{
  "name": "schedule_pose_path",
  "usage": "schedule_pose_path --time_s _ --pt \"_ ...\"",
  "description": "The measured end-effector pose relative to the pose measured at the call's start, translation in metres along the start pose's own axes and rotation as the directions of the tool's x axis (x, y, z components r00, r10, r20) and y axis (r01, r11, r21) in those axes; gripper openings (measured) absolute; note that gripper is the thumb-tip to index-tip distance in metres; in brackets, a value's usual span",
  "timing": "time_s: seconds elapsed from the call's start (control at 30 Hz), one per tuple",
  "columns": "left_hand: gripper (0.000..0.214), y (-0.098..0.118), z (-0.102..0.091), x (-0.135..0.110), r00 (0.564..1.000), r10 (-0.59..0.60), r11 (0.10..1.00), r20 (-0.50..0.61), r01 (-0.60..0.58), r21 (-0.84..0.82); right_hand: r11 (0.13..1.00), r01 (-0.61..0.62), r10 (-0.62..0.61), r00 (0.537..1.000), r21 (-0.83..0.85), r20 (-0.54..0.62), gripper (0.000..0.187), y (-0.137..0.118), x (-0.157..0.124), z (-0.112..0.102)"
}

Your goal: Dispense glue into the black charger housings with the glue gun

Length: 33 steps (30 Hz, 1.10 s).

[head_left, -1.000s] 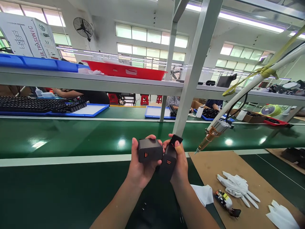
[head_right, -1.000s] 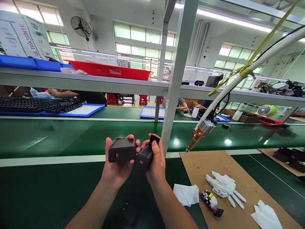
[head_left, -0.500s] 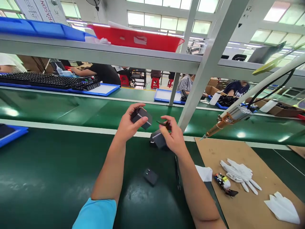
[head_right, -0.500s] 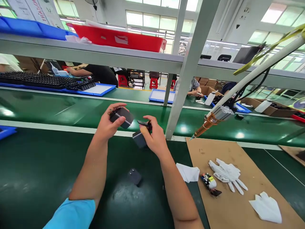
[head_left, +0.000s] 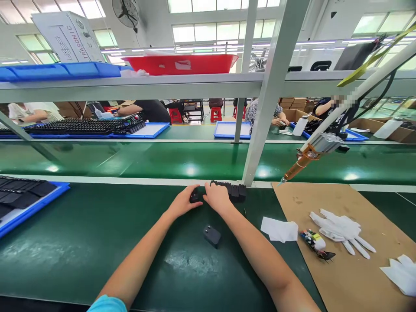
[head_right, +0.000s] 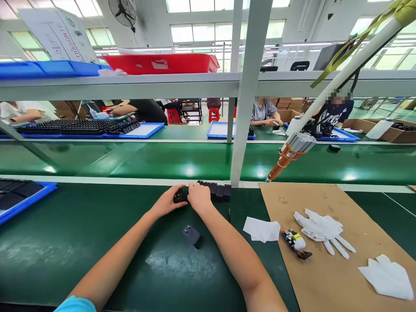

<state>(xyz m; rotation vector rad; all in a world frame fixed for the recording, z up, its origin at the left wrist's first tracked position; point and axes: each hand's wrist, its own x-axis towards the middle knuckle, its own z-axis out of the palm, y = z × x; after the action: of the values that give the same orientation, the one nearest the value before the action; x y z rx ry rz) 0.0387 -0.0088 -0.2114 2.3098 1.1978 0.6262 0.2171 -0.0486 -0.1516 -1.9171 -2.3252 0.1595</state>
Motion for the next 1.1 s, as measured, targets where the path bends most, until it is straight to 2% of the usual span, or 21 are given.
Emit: schedule_pose_path --time_s 0.17,0.3,0.37,0.4,0.43,0.47,0.5,0.53,0.57,0.6,0.63,0.67,0.7,0.73,0.83,0.87,0.93,1.0,1.1 --pt "0.074 -0.002 0.014 -0.006 1.000 -0.005 0.988 -0.030 0.000 -0.157 1.000 -0.021 0.021 1.000 0.012 -0.004 0.038 -0.008 -0.003 0.000" --pt "0.072 -0.002 0.015 -0.011 1.000 -0.013 0.956 -0.023 0.005 -0.293 0.998 -0.016 0.019 0.998 0.059 -0.052 0.041 0.007 -0.010 -0.026" --pt "0.071 0.000 0.013 -0.012 0.999 -0.031 0.927 -0.012 0.024 -0.373 0.991 -0.042 0.061 0.986 0.128 -0.154 0.041 0.025 -0.021 -0.049" --pt "0.069 0.001 0.012 -0.012 0.999 -0.038 0.914 -0.005 0.032 -0.404 0.966 -0.028 0.102 0.955 0.257 -0.278 0.039 0.036 -0.030 -0.062" --pt "0.068 0.001 0.011 -0.012 0.999 -0.039 0.905 0.007 0.038 -0.425 0.921 0.025 0.152 0.894 0.388 -0.421 0.036 0.049 -0.040 -0.074" --pt "0.066 0.001 0.011 -0.012 0.999 -0.037 0.897 0.023 0.043 -0.441 0.864 0.118 0.222 0.783 0.490 -0.581 0.032 0.061 -0.051 -0.086" --pt "0.064 0.000 0.011 -0.011 0.999 -0.031 0.890 0.040 0.046 -0.454 0.808 0.219 0.321 0.614 0.547 -0.721 0.028 0.075 -0.062 -0.096" --pt "0.062 -0.002 0.011 -0.011 0.998 -0.024 0.883 0.057 0.048 -0.468 0.765 0.326 0.425 0.392 0.555 -0.816 0.026 0.089 -0.073 -0.103" --pt "0.059 -0.004 0.012 -0.010 0.997 -0.015 0.875 0.074 0.049 -0.482 0.751 0.422 0.505 0.129 0.508 -0.854 0.025 0.103 -0.082 -0.108" --pt "0.057 -0.006 0.012 -0.009 0.996 -0.007 0.865 0.092 0.053 -0.499 0.759 0.486 0.536 -0.088 0.434 -0.839 0.026 0.118 -0.089 -0.110" --pt "0.055 -0.008 0.011 -0.008 0.994 -0.003 0.855 0.107 0.058 -0.516 0.773 0.508 0.547 -0.227 0.381 -0.806 0.026 0.133 -0.095 -0.109" --pt "0.054 -0.008 0.009 -0.008 0.994 -0.001 0.850 0.107 0.057 -0.524 0.777 0.501 0.560 -0.277 0.380 -0.780 0.028 0.148 -0.099 -0.106" --pt "0.054 -0.007 0.006 -0.009 0.997 0.000 0.859 0.080 0.041 -0.511 0.768 0.483 0.587 -0.267 0.421 -0.765 0.031 0.163 -0.102 -0.101" --pt "0.053 -0.004 0.003 -0.010 1.000 -0.001 0.884 0.023 0.012 -0.468 0.743 0.462 0.629 -0.233 0.485 -0.742 0.034 0.176 -0.103 -0.094" --pt "0.047 0.020 -0.010 -0.020 0.970 0.063 0.980 -0.236 -0.105 -0.171 0.572 0.394 0.799 -0.071 0.719 -0.597 0.040 0.207 -0.101 -0.073" --pt "0.044 0.032 -0.013 -0.025 0.954 0.103 0.988 -0.280 -0.131 -0.082 0.515 0.381 0.836 -0.023 0.768 -0.549 0.042 0.214 -0.100 -0.068" --pt "0.046 0.060 -0.012 -0.037 0.954 0.181 0.983 -0.238 -0.184 0.010 0.445 0.378 0.864 0.056 0.812 -0.500 0.046 0.222 -0.095 -0.060" --pt "0.059 0.086 -0.003 -0.048 0.973 0.220 0.974 -0.075 -0.216 0.065 0.421 0.389 0.861 0.114 0.820 -0.496 0.047 0.225 -0.089 -0.056" --pt "0.074 0.106 0.018 -0.061 0.983 0.119 0.978 0.143 -0.141 0.156 0.360 0.407 0.857 0.213 0.839 -0.470 0.051 0.228 -0.080 -0.053"
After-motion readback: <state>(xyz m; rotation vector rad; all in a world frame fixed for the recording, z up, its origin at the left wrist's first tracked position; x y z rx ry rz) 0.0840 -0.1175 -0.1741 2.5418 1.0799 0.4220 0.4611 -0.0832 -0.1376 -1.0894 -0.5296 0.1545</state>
